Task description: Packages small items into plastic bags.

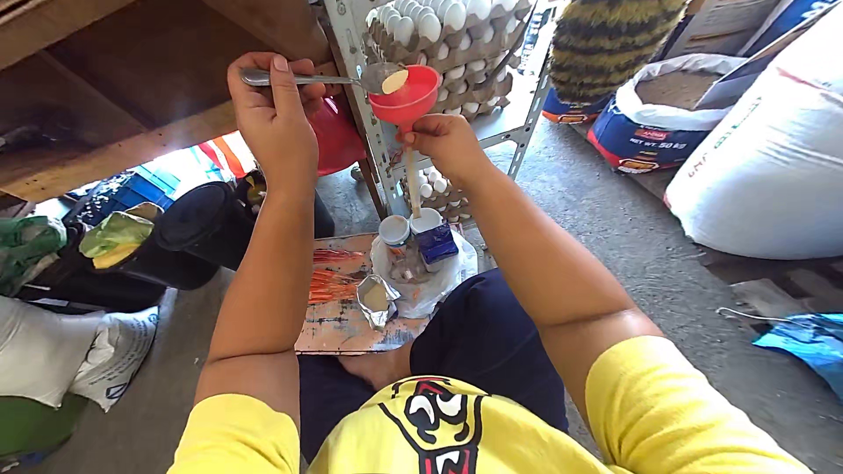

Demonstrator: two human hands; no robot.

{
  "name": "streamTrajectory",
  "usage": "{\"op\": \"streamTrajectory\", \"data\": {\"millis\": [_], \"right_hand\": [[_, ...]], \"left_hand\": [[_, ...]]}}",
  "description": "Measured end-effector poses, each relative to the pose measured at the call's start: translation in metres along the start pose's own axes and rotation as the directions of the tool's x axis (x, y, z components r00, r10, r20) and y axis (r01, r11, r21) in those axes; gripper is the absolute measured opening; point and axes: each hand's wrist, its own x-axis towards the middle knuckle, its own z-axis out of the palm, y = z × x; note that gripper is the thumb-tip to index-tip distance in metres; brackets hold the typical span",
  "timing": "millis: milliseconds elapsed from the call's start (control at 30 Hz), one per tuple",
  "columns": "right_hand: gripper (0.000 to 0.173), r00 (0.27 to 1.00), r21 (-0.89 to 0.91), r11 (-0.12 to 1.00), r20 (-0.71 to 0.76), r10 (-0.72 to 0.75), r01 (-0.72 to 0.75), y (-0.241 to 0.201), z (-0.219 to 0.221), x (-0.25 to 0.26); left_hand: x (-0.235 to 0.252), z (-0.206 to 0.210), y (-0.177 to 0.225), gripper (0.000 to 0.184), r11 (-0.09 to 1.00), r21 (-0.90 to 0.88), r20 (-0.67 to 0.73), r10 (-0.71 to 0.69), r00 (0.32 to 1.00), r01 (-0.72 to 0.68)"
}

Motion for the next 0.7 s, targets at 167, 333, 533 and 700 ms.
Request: {"op": "streamTrajectory", "data": {"millis": [167, 333, 533, 700], "right_hand": [[0.018, 1.0, 0.008, 1.0, 0.005, -0.017, 0.017, -0.003, 0.001, 0.006], [0.015, 1.0, 0.034, 0.999, 0.001, -0.02, 0.02, -0.005, 0.004, 0.007], [0.015, 1.0, 0.022, 1.0, -0.009, 0.004, -0.004, -0.002, 0.007, 0.009], [0.016, 1.0, -0.029, 0.999, -0.025, 0.015, -0.016, 0.004, 0.004, 0.011]], "left_hand": [[0.005, -0.002, -0.001, 0.008, 0.99, -0.086, -0.048, -0.112, 0.993, 0.107], [0.004, -0.006, -0.002, 0.008, 0.982, -0.128, -0.054, -0.15, 0.987, 0.142], [0.0, -0.012, 0.002, 0.008, 0.948, -0.209, -0.115, -0.268, 0.956, 0.241], [-0.016, -0.026, 0.009, 0.008, 0.939, -0.263, -0.112, -0.259, 0.959, 0.223]]}}
